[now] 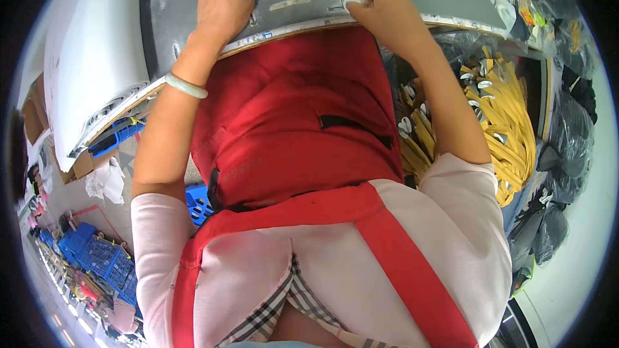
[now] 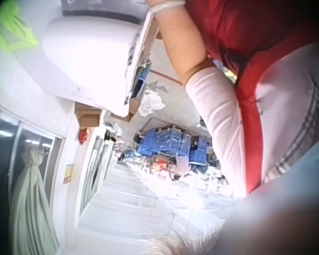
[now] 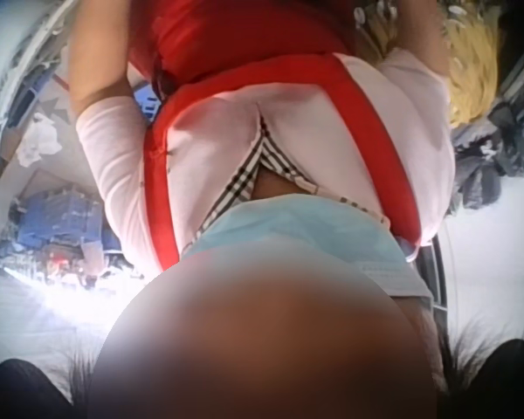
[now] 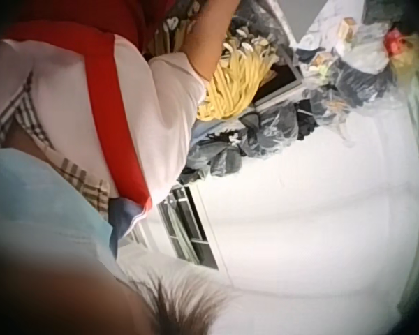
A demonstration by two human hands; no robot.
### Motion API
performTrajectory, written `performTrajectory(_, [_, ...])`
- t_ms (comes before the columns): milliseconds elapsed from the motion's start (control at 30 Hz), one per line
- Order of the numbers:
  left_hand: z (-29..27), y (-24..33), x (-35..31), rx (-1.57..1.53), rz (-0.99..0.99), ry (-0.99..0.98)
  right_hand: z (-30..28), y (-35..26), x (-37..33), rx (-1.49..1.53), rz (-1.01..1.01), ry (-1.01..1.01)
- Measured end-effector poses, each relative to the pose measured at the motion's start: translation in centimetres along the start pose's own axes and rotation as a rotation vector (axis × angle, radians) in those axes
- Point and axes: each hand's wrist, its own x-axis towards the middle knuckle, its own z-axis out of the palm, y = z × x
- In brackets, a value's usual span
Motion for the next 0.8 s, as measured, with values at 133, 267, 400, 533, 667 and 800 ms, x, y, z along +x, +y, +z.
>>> performTrajectory(133, [0.3,-0.7,0.0,0.009,-0.057,-0.087,-1.5,-0.5,1.5,0.127,0.084,-0.093])
performTrajectory(267, [0.8,-0.8,-0.5,0.017,-0.019,-0.026,-1.2,0.0,6.8,0.302,-0.002,0.123])
performTrajectory(400, [1.7,-0.9,-1.2,0.099,-0.021,-0.007,-0.6,0.2,13.2,0.052,-0.233,0.241])
performTrajectory(533, [1.3,-0.5,-0.9,0.087,-0.067,-0.107,-0.4,0.7,17.2,0.365,-0.656,0.287])
performTrajectory(667, [1.3,-0.6,-0.7,0.083,-0.078,-0.110,0.7,0.7,19.8,-0.138,-0.370,0.227])
performTrajectory(800, [1.5,-0.9,-0.8,0.056,-0.080,-0.106,0.9,0.4,20.0,-0.285,-0.460,0.282])
